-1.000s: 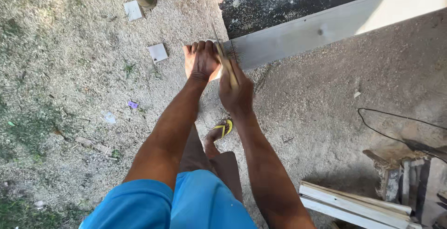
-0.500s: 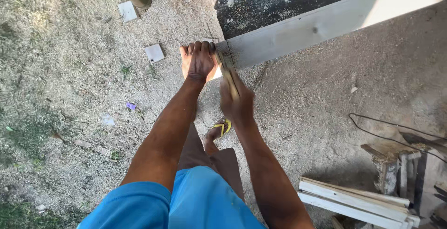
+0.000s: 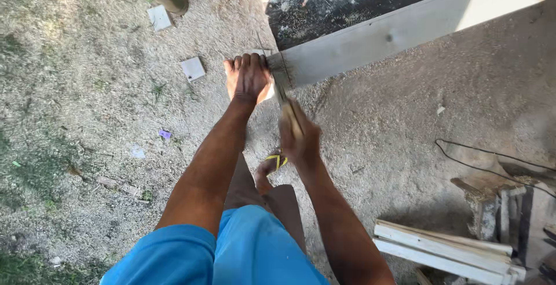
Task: The person measures a long wooden plank with a tape measure and marks it with a pencil, then saws the plank with a hand saw. They reposition the plank, continue sawing, and later run an electric planer along the wood surface before handling the tape measure again.
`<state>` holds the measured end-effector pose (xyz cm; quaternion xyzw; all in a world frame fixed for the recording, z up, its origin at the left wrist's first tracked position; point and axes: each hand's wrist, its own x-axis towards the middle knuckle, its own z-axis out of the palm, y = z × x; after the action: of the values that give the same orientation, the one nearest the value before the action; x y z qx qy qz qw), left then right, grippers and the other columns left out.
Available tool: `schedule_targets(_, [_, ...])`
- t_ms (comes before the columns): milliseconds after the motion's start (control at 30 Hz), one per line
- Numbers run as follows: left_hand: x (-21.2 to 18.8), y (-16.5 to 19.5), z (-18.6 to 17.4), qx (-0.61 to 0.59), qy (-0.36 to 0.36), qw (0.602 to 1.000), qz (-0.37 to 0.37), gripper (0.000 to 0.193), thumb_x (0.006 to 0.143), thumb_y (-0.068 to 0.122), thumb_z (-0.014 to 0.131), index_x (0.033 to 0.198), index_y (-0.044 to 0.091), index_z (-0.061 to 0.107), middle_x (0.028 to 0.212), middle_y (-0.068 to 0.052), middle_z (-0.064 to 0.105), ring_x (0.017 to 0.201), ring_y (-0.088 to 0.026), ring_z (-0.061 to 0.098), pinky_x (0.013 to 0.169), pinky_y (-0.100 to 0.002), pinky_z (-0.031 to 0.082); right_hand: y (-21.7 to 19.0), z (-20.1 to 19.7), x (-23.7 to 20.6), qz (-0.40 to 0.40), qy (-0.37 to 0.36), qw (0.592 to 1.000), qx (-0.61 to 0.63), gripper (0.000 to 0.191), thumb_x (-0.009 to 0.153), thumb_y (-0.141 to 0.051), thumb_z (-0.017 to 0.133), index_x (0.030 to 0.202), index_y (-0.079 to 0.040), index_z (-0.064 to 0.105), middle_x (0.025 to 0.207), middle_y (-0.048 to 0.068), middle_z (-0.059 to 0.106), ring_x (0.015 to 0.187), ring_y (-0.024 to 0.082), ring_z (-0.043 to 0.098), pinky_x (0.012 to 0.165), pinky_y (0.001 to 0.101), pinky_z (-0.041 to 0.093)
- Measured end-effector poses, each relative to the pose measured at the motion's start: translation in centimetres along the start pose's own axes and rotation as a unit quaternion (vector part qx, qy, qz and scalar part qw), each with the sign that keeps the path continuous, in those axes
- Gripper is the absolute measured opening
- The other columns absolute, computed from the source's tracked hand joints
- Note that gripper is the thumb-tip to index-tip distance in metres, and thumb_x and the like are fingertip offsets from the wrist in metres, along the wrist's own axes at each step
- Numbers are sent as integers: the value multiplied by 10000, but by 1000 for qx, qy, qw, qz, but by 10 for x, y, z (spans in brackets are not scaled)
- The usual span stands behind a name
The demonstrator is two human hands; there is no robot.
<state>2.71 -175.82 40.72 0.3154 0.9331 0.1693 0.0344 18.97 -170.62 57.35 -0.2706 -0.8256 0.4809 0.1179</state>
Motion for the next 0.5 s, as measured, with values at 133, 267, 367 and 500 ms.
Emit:
schedule_targets(133, [-1,0,12,14,51,998,23,204,940,332,567,934,142,641,960,-95,643,971,-279,608,910,-482,359,12,22,22,32,18,999,-6,228,1074,-183,570,1173,-8,677,856,227,710,727,335,734,665,426,580])
schedule_targets(267, [2,-2,8,20,19,999,26,213,886,354,589,853,148,628,876,-95,633,912,-290,603,892,-514,351,-33,-64,-133,21,43,998,-30,403,1013,-89,582,1371,94,566,1175,230,755,880,218,814,729,299,640])
schedule_targets(367, [2,-3,2,37,-20,999,30,183,1009,291,556,908,150,616,932,-82,618,949,-288,596,900,-508,351,-37,-78,-151,43,-2,995,-91,420,953,-72,585,1338,94,582,1153,227,770,695,170,785,571,278,597])
schedule_targets(500, [1,-2,3,0,-10,1000,14,177,940,314,564,907,154,631,912,-84,617,906,-286,590,867,-508,347,2,-5,-18,24,-1,999,-28,319,1044,-121,579,1335,0,624,845,190,722,661,262,741,591,351,571])
